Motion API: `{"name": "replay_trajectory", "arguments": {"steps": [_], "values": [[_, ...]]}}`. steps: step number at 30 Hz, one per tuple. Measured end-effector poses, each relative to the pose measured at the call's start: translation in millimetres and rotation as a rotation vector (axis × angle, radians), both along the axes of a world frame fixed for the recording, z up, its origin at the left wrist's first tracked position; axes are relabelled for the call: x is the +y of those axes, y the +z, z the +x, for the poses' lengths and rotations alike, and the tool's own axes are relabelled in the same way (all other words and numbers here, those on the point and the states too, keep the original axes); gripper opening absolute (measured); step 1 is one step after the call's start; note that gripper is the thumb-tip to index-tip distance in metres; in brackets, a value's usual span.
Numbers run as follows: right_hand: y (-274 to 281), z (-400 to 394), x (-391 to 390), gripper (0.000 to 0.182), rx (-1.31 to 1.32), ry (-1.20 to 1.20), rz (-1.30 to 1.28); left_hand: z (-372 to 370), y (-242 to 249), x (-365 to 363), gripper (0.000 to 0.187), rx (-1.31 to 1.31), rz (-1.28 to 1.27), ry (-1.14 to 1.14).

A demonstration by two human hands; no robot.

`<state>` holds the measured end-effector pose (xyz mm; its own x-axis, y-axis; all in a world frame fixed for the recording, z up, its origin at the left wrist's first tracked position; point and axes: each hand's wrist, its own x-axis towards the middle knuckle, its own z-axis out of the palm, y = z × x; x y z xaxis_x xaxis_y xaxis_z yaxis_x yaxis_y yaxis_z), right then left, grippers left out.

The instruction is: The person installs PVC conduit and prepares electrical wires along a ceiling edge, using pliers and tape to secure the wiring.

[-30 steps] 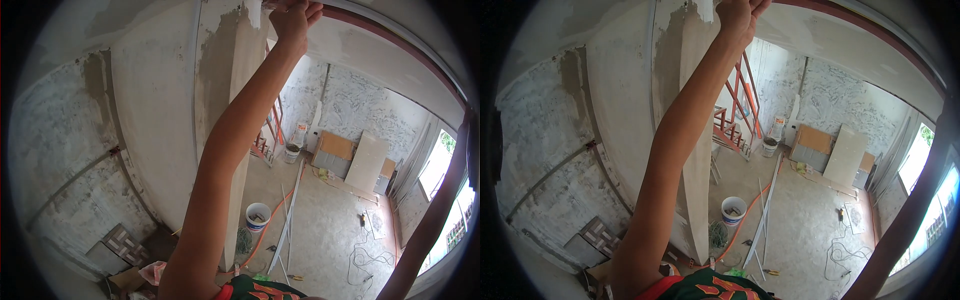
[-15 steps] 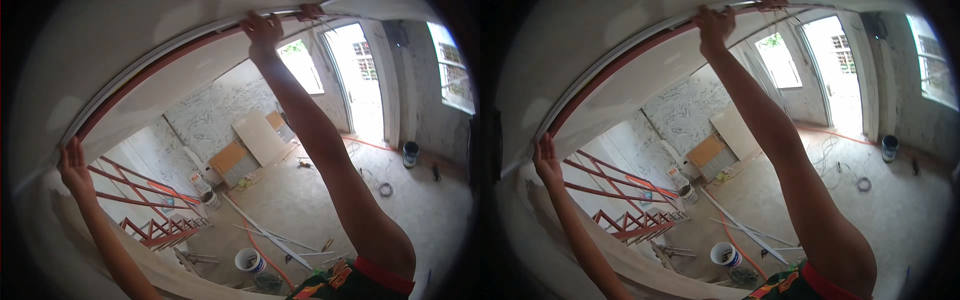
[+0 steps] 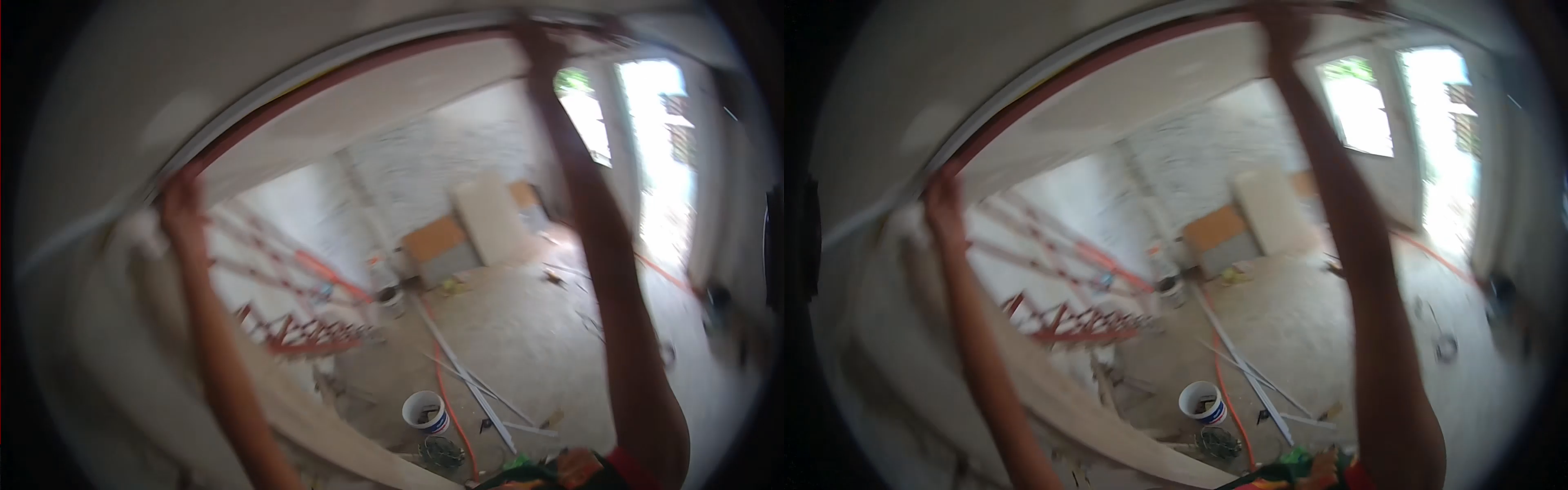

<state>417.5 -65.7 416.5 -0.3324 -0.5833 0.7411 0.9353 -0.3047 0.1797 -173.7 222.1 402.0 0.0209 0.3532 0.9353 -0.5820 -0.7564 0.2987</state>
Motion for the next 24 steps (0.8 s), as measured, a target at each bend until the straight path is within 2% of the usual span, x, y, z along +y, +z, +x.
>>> {"name": "replay_trajectory", "arguments": {"steps": [1,2,3,5,7,8,9,12,13,16,19,22,24], "values": [[9.3,18.2,20.1,0.034,0.017,0.317,-0.081,3.5,2.5,25.2,0.021,-0.038,0.25,0.136],[0.4,-18.9,-1.8,0.035,0.12,0.102,-0.126,7.1,5.1,5.4,0.015,-0.102,0.051,-0.356],[-13.8,-58.9,-20.5,0.035,0.186,-0.093,-0.166,13.1,2.6,-10.6,0.013,-0.169,-0.047,-0.301],[-25.3,-94.4,-34.2,0.037,0.244,-0.355,-0.226,16.6,-1.5,-25.7,0.023,-0.242,-0.067,-0.454],[-18.9,-74.3,-42.9,0.033,0.235,-0.808,-0.172,17.3,-3.2,-39.0,0.029,-0.257,-0.035,-0.352],[-14.5,-55.1,-41.4,0.031,0.355,-0.302,-0.289,19.3,-2.9,-40.6,0.03,-0.265,-0.026,-0.308],[-17.8,-78.6,-48.7,0.034,-0.048,-0.91,-0.05,18.4,-2.4,-38.6,0.031,-0.247,-0.018,-0.296],[-20.5,-149.2,-48.7,0.038,0.493,-0.172,-0.208,19.9,-0.8,-38.7,0.032,-0.204,-0.004,-0.299],[-24.0,-169.1,-47.2,0.042,0.519,-0.129,-0.175,19.1,-2.5,-42.2,0.032,-0.205,-0.011,-0.302],[-18.6,-143.6,-49.6,0.036,0.349,-0.228,-0.112,22.7,2.0,-45.7,0.035,-0.196,-0.022,-0.329],[-15.6,-118.8,-49.3,0.031,0.036,-0.384,0.012,24.4,5.6,-40.1,0.044,-0.162,-0.026,-0.42],[-6.2,-110.6,-53.0,0.027,-0.138,-0.577,0.076,19.4,-0.5,-46.3,0.045,-0.173,0.052,-0.391],[-5.2,-110.9,-50.2,0.026,-0.204,-0.571,0.126,22.1,2.7,-45.3,0.045,-0.18,0.021,-0.412]]}}
